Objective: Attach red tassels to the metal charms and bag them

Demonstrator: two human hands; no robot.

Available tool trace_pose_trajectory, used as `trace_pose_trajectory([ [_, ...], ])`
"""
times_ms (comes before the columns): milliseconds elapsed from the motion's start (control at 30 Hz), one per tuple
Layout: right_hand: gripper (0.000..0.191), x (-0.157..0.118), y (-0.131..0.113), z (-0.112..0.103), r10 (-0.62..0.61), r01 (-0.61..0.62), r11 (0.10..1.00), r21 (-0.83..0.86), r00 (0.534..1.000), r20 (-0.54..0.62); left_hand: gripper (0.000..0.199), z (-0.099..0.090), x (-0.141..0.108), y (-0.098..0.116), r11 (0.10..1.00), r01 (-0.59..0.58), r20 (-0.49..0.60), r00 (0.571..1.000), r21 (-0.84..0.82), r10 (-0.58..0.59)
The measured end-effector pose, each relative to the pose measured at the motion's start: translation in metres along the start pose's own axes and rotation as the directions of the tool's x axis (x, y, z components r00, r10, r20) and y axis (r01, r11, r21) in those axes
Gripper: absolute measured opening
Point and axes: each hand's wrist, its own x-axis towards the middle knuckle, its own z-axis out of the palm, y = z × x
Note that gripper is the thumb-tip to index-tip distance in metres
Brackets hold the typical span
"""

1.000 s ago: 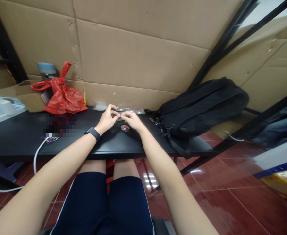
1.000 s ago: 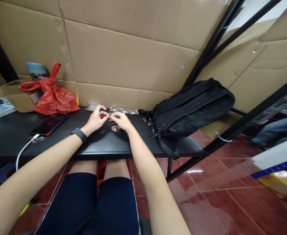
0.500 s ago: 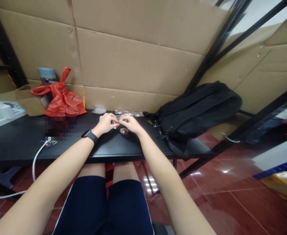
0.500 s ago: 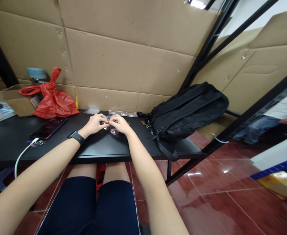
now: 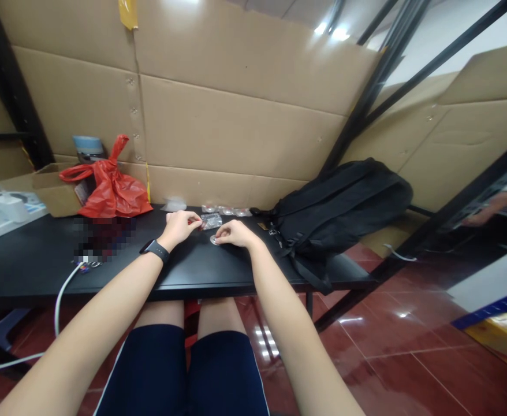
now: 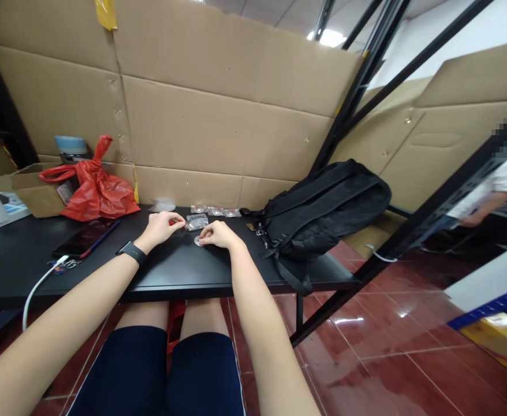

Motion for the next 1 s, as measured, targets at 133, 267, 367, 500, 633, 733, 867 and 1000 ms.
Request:
trace_pose_trajectory([
  [133,0.006,0.002,-0.002,0.001,-0.08,0.067,0.987,-0.143,0.993,-0.082,0.013,0.0,0.0,0.0,0.999,0.022,-0.011,1.0,-0.025,-0.022],
  [267,0.012,0.007,-0.002,0.006,-0.161,0.136,0.981,-0.139,0.97,-0.184,0.013,0.002,0.0,0.001,0.999,0.041,-0.007,0.999,-0.033,-0.041],
  [367,0.018,0.012,-0.002,0.013,-0.145,0.162,0.986,0.036,0.947,-0.287,0.014,0.004,-0.001,0.001,0.996,0.049,-0.002,0.999,-0.072,-0.049],
  [500,0.036,0.019,-0.004,0.024,-0.049,0.149,0.931,0.334,0.956,-0.289,0.018,0.01,0.0,0.002,0.982,0.056,0.034,0.998,-0.182,-0.05],
  [633,0.047,0.021,-0.007,0.03,-0.01,0.141,0.845,0.517,0.969,-0.248,0.018,0.013,0.0,0.003,0.975,0.059,0.032,0.998,-0.216,-0.054],
  [733,0.048,0.02,-0.008,0.03,0.002,0.127,0.799,0.588,0.977,-0.214,0.017,0.014,0.0,0.004,0.973,0.081,0.031,0.997,-0.217,-0.077],
  [867,0.047,0.017,-0.01,0.03,0.006,0.134,0.749,0.649,0.978,-0.209,0.017,0.014,0.0,0.005,0.968,0.096,0.022,0.995,-0.232,-0.094],
  [1000,0.05,0.015,-0.012,0.029,-0.027,0.161,0.723,0.672,0.978,-0.205,0.017,0.016,0.001,0.004,0.957,0.094,0.012,0.995,-0.276,-0.095],
])
